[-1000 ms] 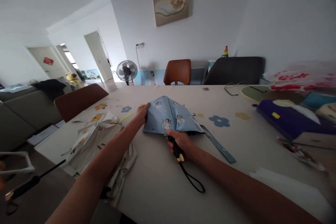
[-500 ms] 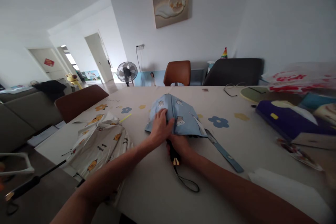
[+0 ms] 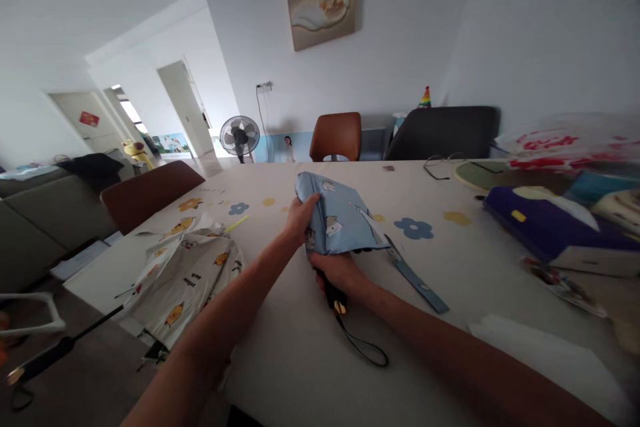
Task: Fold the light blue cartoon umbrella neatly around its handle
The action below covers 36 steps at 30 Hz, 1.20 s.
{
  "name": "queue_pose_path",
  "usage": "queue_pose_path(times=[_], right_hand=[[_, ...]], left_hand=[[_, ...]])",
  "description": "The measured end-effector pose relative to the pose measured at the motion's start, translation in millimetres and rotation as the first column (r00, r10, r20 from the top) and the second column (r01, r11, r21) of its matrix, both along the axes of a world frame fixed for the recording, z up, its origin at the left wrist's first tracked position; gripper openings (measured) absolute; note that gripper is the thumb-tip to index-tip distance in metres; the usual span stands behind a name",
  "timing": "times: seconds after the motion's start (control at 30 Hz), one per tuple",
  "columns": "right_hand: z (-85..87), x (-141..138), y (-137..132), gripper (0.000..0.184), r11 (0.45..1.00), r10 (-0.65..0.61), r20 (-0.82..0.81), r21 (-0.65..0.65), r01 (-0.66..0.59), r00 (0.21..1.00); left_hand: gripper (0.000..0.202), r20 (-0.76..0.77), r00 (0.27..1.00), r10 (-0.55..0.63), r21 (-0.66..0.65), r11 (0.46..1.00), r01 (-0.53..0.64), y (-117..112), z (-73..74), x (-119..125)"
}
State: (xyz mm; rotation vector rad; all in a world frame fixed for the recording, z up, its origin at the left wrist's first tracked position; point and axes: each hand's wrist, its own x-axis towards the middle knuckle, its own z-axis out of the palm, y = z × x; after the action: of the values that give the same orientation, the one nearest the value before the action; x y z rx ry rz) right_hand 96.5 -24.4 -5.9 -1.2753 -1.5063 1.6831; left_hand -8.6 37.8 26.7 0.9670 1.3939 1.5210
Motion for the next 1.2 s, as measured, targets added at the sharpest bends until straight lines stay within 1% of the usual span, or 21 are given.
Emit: queue_pose_path(times=[0.1,0.2,0.3,0.37,0.4,0.47,0.57,0.63,0.7,0.77,0.8,0.87,0.93,1.0,1.13,1.2], right_hand=[[4.2,1,-2,0.022,0.995,0.086,-0.017,-0.043,-0.087,0.996],[12.6,3,-7,0.021,0.983,0.156,-0.045,-0.093,-0.16,0.987],[17.4,4,-9,0.021,0.972,0.192,-0.068,-0.128,-0.199,0.979],[16.0,5,-8,0.021,0.959,0.217,-0.133,-0.154,-0.237,0.967],[14.4,5,-7,0.022,0.952,0.227,-0.173,-0.171,-0.256,0.958],[10.7,6,-4,0.024,0.933,0.23,-0.228,-0.223,-0.281,0.946],[7.4,6,-1,0.027,0.895,0.23,-0.252,-0.325,-0.306,0.94],[6.9,6,0,0.025,0.878,0.225,-0.286,-0.355,-0.321,0.932],[6.7,6,0,0.018,0.877,0.201,-0.356,-0.349,-0.33,0.912],[6.0,6,1,0.011,0.877,0.172,-0.452,-0.335,-0.345,0.875],[5.4,6,1,0.01,0.87,0.17,-0.496,-0.33,-0.365,0.852],[3.7,7,2,0.012,0.853,0.186,-0.545,-0.324,-0.41,0.817],[1.6,7,2,0.014,0.833,0.228,-0.529,-0.33,-0.445,0.817],[-0.3,7,2,0.015,0.829,0.263,-0.5,-0.319,-0.458,0.825],[-1.4,6,0,0.014,0.86,0.294,-0.533,-0.216,-0.463,0.793],[-0.5,6,-1,0.015,0.869,0.3,-0.531,-0.189,-0.456,0.793]], left_hand=[[0.029,0.124,0.992,0.005,-0.05,0.999,0.001,3,7.0,-12],[0.029,0.222,0.975,0.024,-0.057,0.998,-0.011,7,12.3,-25],[0.028,0.335,0.942,-0.028,-0.033,0.999,0.041,10,14.2,-34],[0.026,0.387,0.92,-0.062,-0.019,0.997,0.075,12,13.6,-37],[0.026,0.404,0.913,-0.061,-0.021,0.997,0.076,13,12.8,-37],[0.025,0.417,0.909,-0.021,-0.036,0.999,0.04,14,11.0,-38],[0.023,0.405,0.913,0.036,-0.039,0.999,-0.022,13,10.7,-36],[0.021,0.393,0.919,0.042,-0.015,0.999,-0.039,11,12.9,-34],[0.02,0.379,0.925,0.039,0.014,0.999,-0.048,8,16.2,-32],[0.021,0.371,0.928,0.038,0.046,0.997,-0.059,6,18.9,-32],[0.023,0.374,0.927,0.026,0.058,0.997,-0.052,6,19.8,-32],[0.026,0.397,0.918,-0.026,0.069,0.998,-0.002,5,20.3,-32],[0.029,0.431,0.898,-0.093,0.063,0.995,0.073,4,20.2,-33],[0.032,0.456,0.879,-0.143,0.063,0.99,0.128,4,20.4,-33],[0.031,0.47,0.862,-0.189,0.09,0.982,0.166,1,23.5,-31],[0.031,0.474,0.858,-0.199,0.1,0.98,0.173,1,24.9,-30]])
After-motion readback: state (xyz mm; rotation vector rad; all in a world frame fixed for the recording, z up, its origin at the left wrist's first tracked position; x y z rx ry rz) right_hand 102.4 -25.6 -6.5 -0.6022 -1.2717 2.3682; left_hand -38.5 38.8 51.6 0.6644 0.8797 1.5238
